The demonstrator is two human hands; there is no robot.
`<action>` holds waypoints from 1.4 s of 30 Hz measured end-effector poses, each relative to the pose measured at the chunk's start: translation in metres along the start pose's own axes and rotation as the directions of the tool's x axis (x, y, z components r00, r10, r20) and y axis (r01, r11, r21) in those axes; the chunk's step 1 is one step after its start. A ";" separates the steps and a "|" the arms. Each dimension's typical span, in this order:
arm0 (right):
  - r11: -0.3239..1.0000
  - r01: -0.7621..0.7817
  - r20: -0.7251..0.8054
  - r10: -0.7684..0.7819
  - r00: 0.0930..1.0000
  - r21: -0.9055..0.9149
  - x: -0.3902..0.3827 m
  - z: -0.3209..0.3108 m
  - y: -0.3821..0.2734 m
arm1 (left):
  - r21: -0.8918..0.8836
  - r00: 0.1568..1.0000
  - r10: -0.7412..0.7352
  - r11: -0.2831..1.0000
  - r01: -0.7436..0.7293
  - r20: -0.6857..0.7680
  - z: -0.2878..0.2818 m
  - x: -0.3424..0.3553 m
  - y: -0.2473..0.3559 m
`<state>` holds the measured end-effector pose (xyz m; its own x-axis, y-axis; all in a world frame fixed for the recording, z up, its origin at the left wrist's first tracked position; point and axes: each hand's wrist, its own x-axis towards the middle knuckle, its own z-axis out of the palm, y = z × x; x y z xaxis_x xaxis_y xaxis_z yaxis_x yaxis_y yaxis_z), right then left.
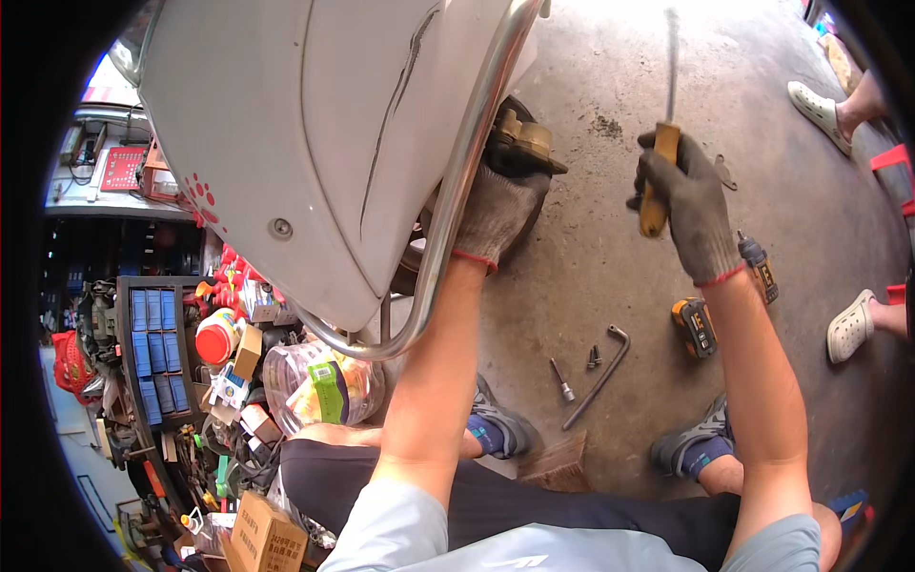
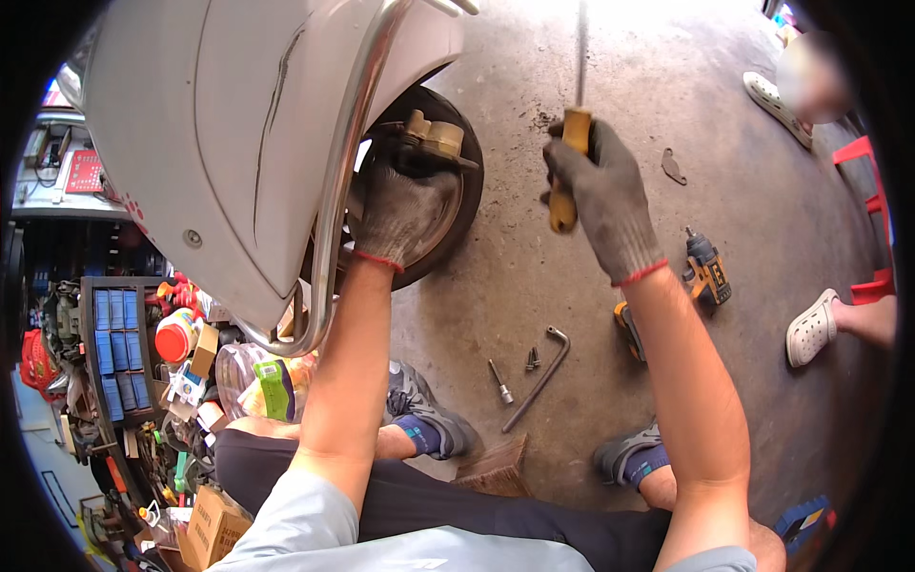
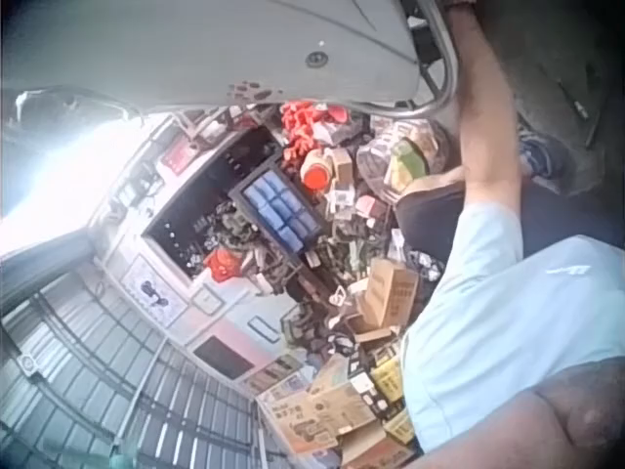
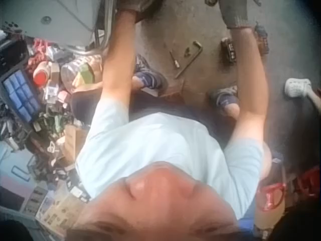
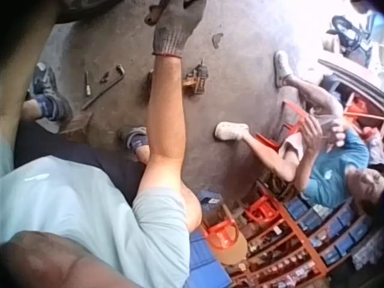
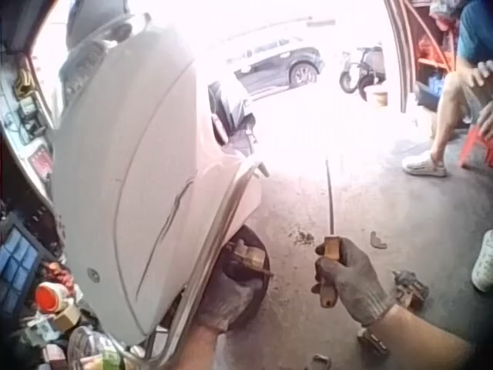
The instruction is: Using a screwdriver and air compressor hose to service or repair a scooter's wheel and internal components.
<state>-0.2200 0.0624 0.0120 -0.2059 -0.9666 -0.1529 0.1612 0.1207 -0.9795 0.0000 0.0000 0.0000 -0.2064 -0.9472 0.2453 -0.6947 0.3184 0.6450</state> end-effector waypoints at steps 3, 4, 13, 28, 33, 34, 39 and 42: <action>0.999 -0.025 0.072 0.022 0.997 0.037 -0.035 0.001 0.001 | 0.014 0.989 0.128 0.992 -0.127 -0.081 -0.005 0.000 -0.002; 0.997 -0.075 0.092 0.077 0.993 -0.027 -0.044 -0.006 -0.001 | -0.128 0.995 0.063 0.989 -0.072 -0.079 0.001 -0.004 -0.001; 0.979 -0.103 0.093 0.120 0.988 -0.177 -0.100 -0.018 -0.019 | -0.434 0.999 0.001 0.901 -0.015 -0.032 -0.005 -0.011 -0.008; 0.810 0.190 0.339 0.011 0.941 -0.554 -0.119 -0.032 -0.046 | -0.279 0.971 0.072 0.951 -0.136 -0.227 0.017 -0.012 -0.006; 0.733 0.297 0.315 -0.119 0.942 -0.612 -0.121 -0.020 -0.046 | -0.159 0.952 0.158 0.966 -0.204 -0.263 0.020 -0.009 -0.005; 0.734 0.295 0.314 -0.118 0.942 -0.612 -0.120 -0.019 -0.046 | -0.129 0.953 0.158 0.972 -0.196 -0.258 0.021 -0.009 -0.005; 0.526 0.441 0.344 -0.275 0.898 -0.728 -0.119 -0.009 -0.053 | -0.014 0.944 0.161 0.985 -0.173 -0.289 0.024 -0.008 -0.003; 0.477 0.453 0.370 -0.263 0.891 -0.753 -0.121 -0.003 -0.058 | -0.061 0.924 0.212 0.968 -0.243 -0.317 0.023 -0.005 0.000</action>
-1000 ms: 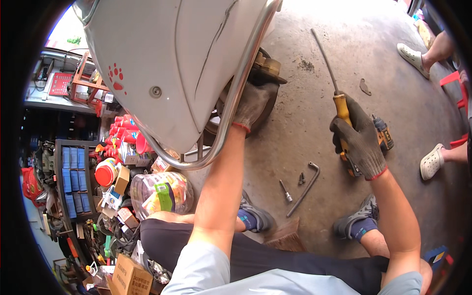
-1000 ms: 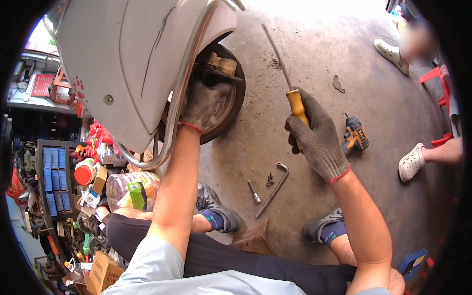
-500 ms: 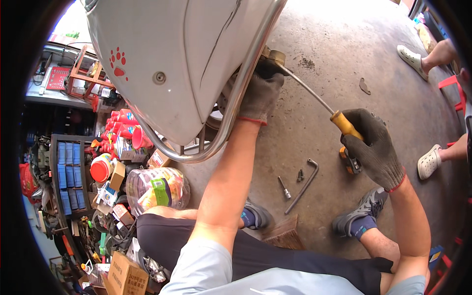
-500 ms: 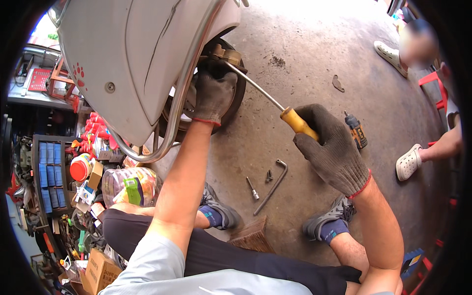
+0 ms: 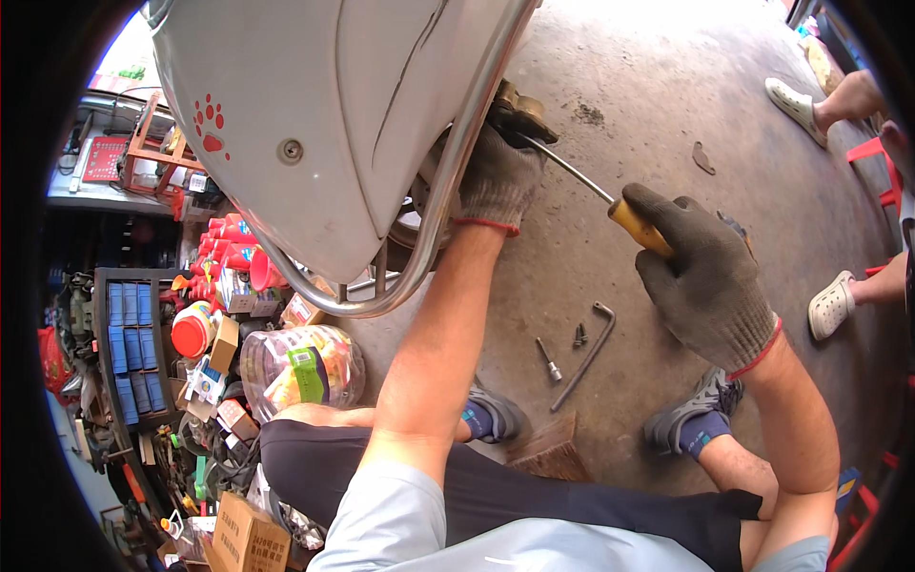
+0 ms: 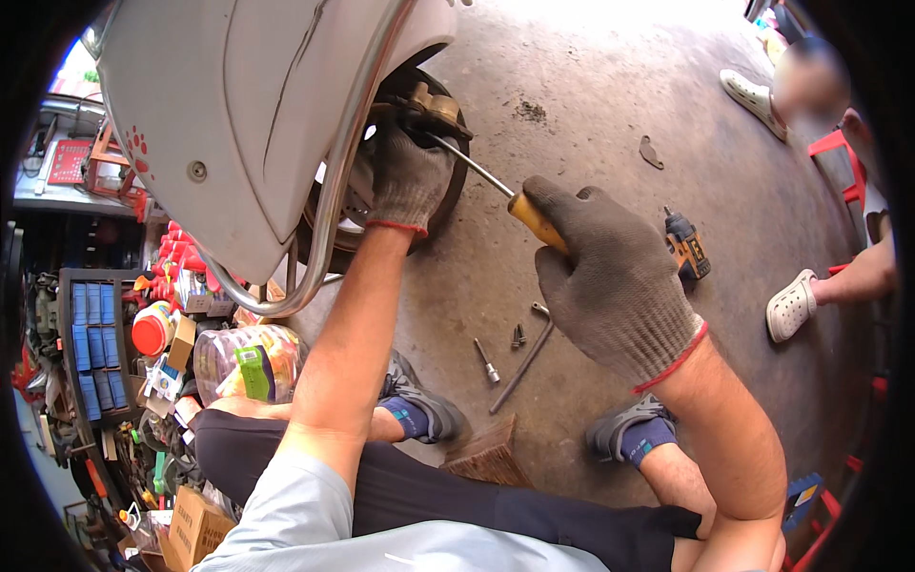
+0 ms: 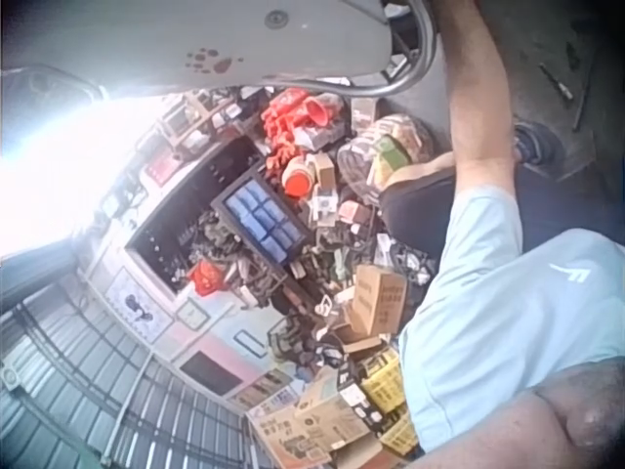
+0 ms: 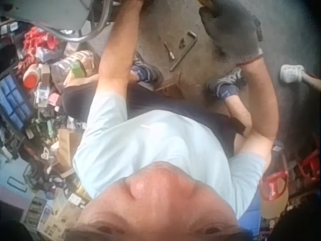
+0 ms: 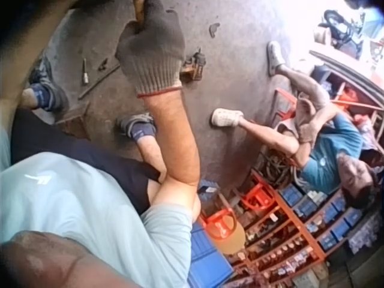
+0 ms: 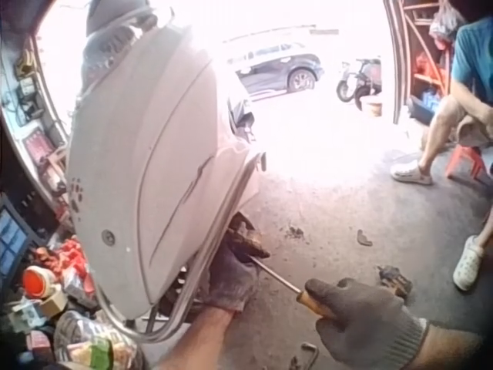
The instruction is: Using a screwdriver and air compressor hose to service or repair a scooter's wheel and internal components.
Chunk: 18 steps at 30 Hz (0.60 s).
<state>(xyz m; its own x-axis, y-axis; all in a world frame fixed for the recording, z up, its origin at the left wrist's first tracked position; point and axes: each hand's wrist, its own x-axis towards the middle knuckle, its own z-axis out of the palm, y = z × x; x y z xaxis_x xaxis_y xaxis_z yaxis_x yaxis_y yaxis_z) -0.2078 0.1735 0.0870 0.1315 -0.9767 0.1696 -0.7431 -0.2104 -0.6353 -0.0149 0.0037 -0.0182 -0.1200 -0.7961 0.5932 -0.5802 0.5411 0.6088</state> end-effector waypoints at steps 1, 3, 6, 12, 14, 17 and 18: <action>1.000 -0.002 0.002 0.002 1.000 -0.003 0.000 0.001 -0.003 | 0.053 0.995 -0.084 0.995 0.081 0.050 -0.001 0.001 0.001; 0.989 0.031 -0.067 -0.042 0.997 -0.147 0.001 0.005 -0.009 | 0.105 0.981 -0.168 0.982 0.158 0.095 0.000 0.003 0.005; 0.962 -0.039 -0.018 0.035 0.999 -0.271 0.001 0.010 -0.016 | -0.015 0.980 0.069 0.997 -0.073 -0.186 0.002 0.006 0.012; 0.914 -0.018 0.001 0.021 1.000 -0.405 0.001 0.015 -0.025 | 0.192 0.978 0.102 0.979 -0.066 -0.184 -0.003 0.005 0.017; 0.904 -0.010 0.003 0.012 1.000 -0.426 0.000 0.016 -0.028 | 0.153 0.969 0.108 0.985 -0.075 -0.221 -0.004 0.005 0.017; 0.891 -0.001 0.009 0.005 1.000 -0.453 0.000 0.018 -0.031 | 0.213 0.972 0.108 0.975 -0.063 -0.207 -0.005 0.005 0.017; 0.888 0.001 0.009 0.004 1.000 -0.459 0.000 0.019 -0.032 | 0.211 0.966 0.115 0.975 -0.065 -0.232 -0.006 0.005 0.017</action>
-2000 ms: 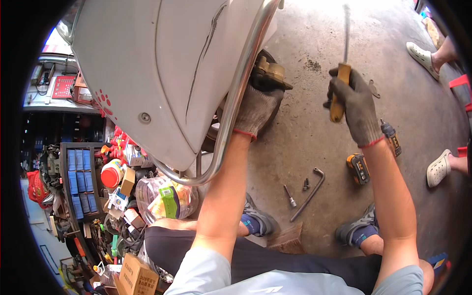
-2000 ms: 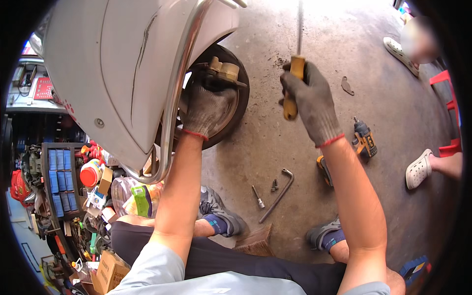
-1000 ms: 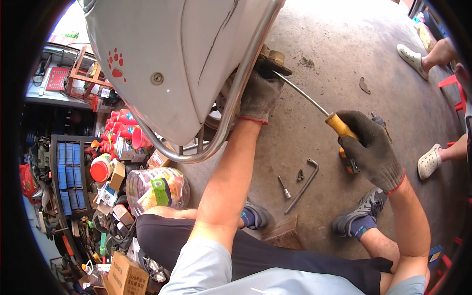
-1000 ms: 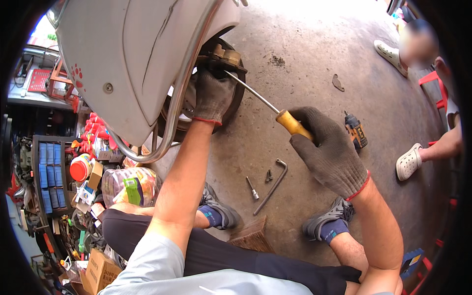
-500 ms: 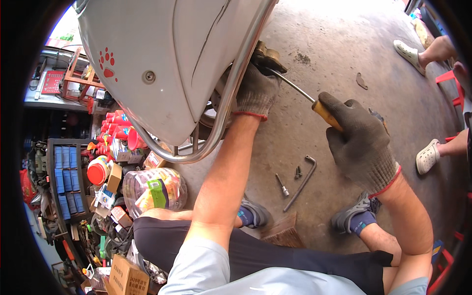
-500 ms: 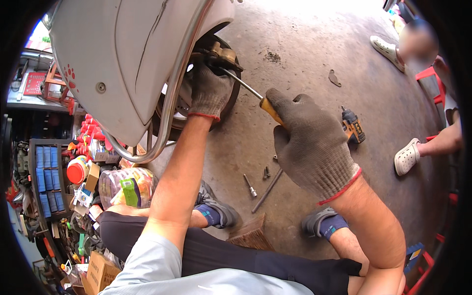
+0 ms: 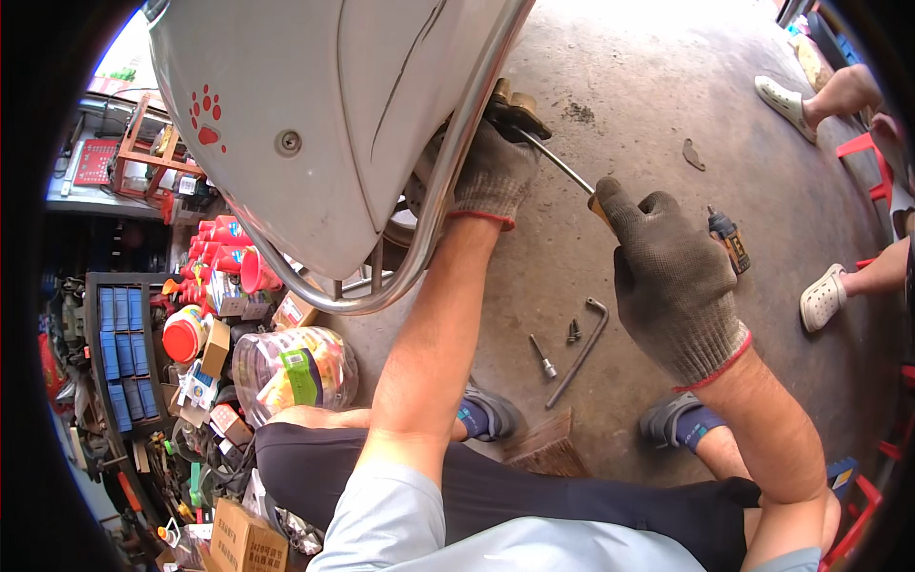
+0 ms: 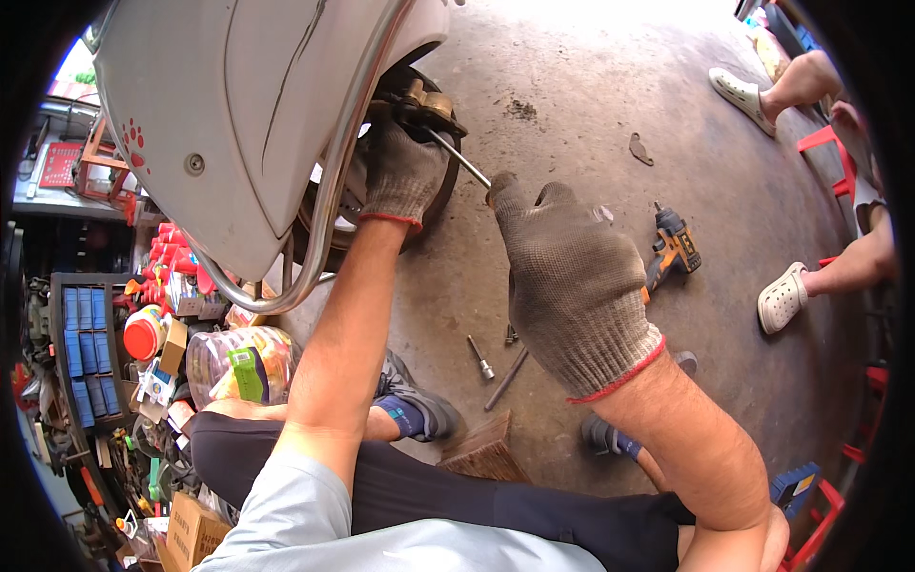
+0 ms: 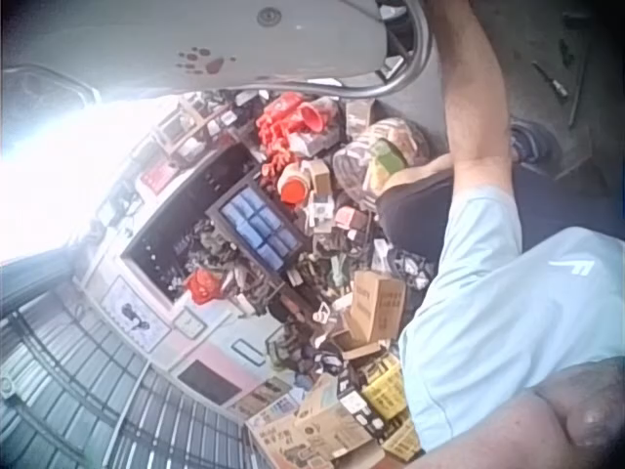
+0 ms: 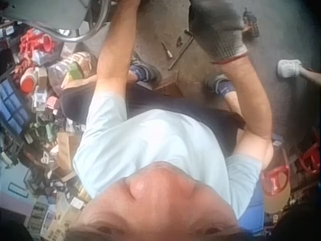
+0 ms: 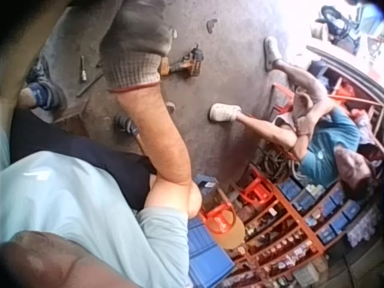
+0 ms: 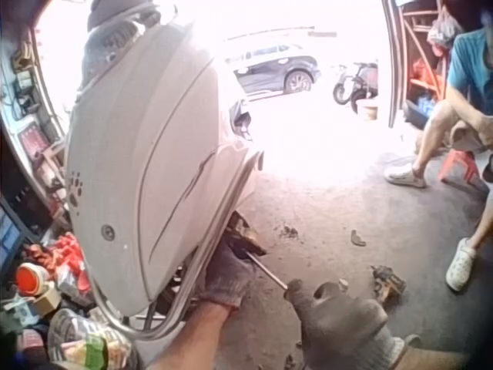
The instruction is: Using a screwdriver and air compressor hose to service or repair a scooter's wheel and internal components.
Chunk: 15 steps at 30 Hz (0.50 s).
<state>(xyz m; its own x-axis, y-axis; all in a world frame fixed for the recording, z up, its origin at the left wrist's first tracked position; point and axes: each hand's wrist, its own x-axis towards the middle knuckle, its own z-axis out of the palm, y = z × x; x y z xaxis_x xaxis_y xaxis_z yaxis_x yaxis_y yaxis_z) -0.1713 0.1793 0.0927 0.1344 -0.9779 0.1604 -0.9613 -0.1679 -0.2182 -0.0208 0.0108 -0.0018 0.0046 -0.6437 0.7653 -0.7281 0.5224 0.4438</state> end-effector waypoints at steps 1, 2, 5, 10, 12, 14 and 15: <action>1.000 0.001 0.006 -0.001 1.000 0.000 0.000 0.001 -0.001 | 0.043 0.971 -0.143 0.990 0.138 0.189 -0.002 0.000 -0.001; 1.000 0.000 -0.022 0.000 1.000 0.005 0.000 0.002 -0.003 | 0.071 0.936 -0.215 0.976 0.204 0.278 -0.002 0.000 -0.001; 1.000 0.004 -0.066 -0.002 0.998 0.023 0.000 0.004 -0.005 | 0.046 0.935 -0.178 0.984 0.173 0.306 -0.003 0.000 -0.003; 0.999 0.016 -0.087 -0.012 0.996 0.043 0.001 0.008 -0.006 | 0.015 0.936 -0.180 0.983 0.184 0.303 -0.004 -0.001 -0.004; 0.997 0.031 -0.121 -0.023 0.992 0.068 0.001 0.010 -0.005 | 0.035 0.948 -0.170 0.985 0.166 0.271 -0.005 -0.002 -0.003; 0.995 0.037 -0.140 -0.025 0.990 0.087 0.002 0.012 -0.005 | 0.033 0.936 -0.188 0.982 0.187 0.298 -0.007 -0.003 -0.002; 0.995 0.039 -0.154 -0.024 0.988 0.097 0.002 0.012 -0.004 | 0.032 0.931 -0.194 0.980 0.194 0.308 -0.007 -0.003 -0.002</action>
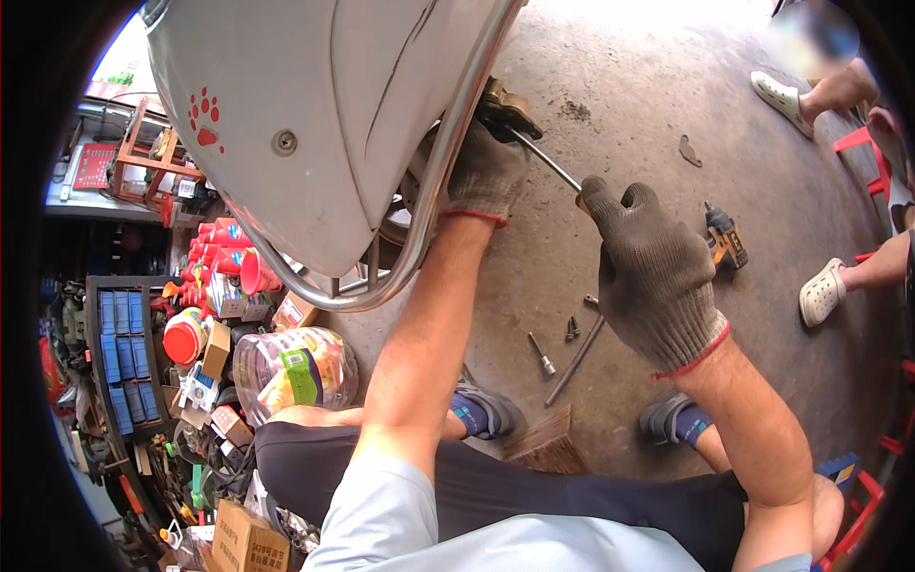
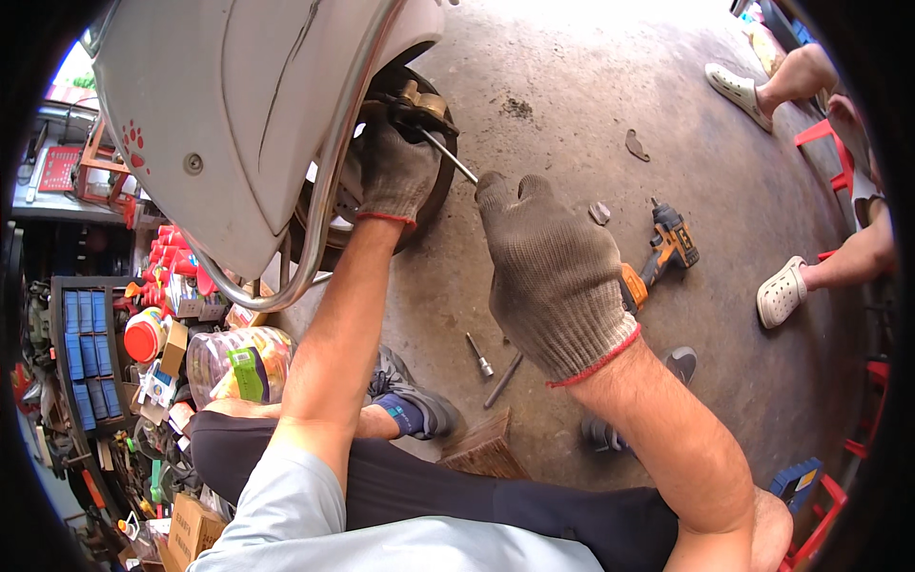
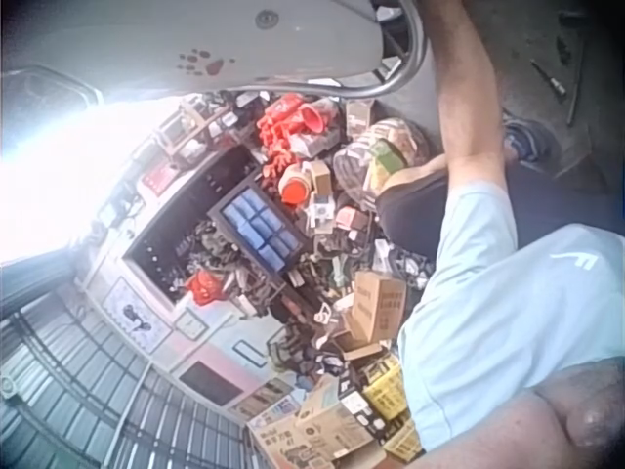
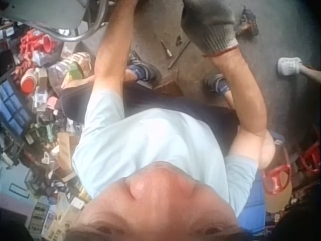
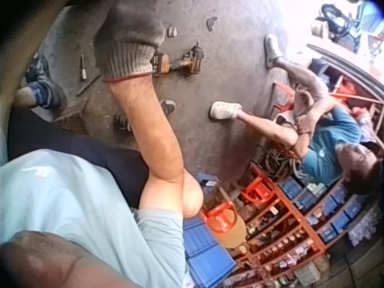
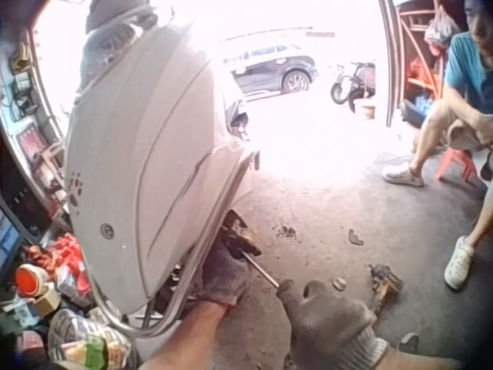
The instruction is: Using a screwdriver and air compressor hose to service or repair a scooter's wheel and internal components.
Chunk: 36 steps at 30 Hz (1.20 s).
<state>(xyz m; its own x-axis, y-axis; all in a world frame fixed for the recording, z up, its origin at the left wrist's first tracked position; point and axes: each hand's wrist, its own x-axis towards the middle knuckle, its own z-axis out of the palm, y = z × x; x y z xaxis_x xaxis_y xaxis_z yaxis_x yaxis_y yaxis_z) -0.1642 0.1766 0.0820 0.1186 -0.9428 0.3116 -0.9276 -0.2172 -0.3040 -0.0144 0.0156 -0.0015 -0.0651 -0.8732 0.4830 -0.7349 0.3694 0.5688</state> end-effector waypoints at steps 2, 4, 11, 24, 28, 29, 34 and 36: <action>1.000 0.008 -0.011 -0.008 1.000 0.017 0.001 0.001 0.001 | -0.056 0.996 0.072 0.996 -0.074 -0.044 0.000 0.000 -0.001; 0.999 0.017 -0.021 -0.017 1.000 0.035 0.001 0.001 0.001 | -0.096 0.996 0.075 0.992 -0.079 -0.045 0.002 0.000 -0.003; 0.997 -0.071 0.035 0.070 0.997 0.040 0.000 0.004 -0.003 | -0.045 0.978 0.170 0.983 -0.176 -0.124 0.009 0.000 -0.012; 0.744 -0.213 0.155 0.148 0.977 0.633 -0.008 -0.020 0.058 | -0.384 0.998 0.056 0.921 -0.067 -0.041 0.007 -0.002 -0.019; 0.787 -0.264 0.248 0.145 0.958 0.557 -0.009 -0.043 0.090 | -0.752 0.963 -0.156 0.601 0.270 0.221 -0.002 -0.005 -0.011; 0.781 -0.252 0.251 0.126 0.960 0.571 -0.010 -0.046 0.093 | -0.859 0.937 -0.227 0.386 0.337 0.266 -0.004 -0.004 -0.007; 0.613 -0.469 0.439 0.212 0.873 0.636 -0.020 -0.055 0.085 | -0.924 0.904 -0.234 0.050 0.380 0.359 -0.013 0.007 0.016; 0.570 -0.471 0.444 0.198 0.874 0.674 -0.024 -0.050 0.076 | -0.936 0.891 -0.290 -0.152 0.317 0.349 -0.016 0.010 0.021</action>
<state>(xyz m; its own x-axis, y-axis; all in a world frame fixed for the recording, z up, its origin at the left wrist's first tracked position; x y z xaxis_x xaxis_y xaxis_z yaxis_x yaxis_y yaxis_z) -0.2554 0.1953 0.0966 0.0775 -0.9793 -0.1872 -0.3454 0.1497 -0.9264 -0.0193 0.0199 0.0256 -0.0806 -0.9962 0.0329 0.7230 -0.0357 0.6899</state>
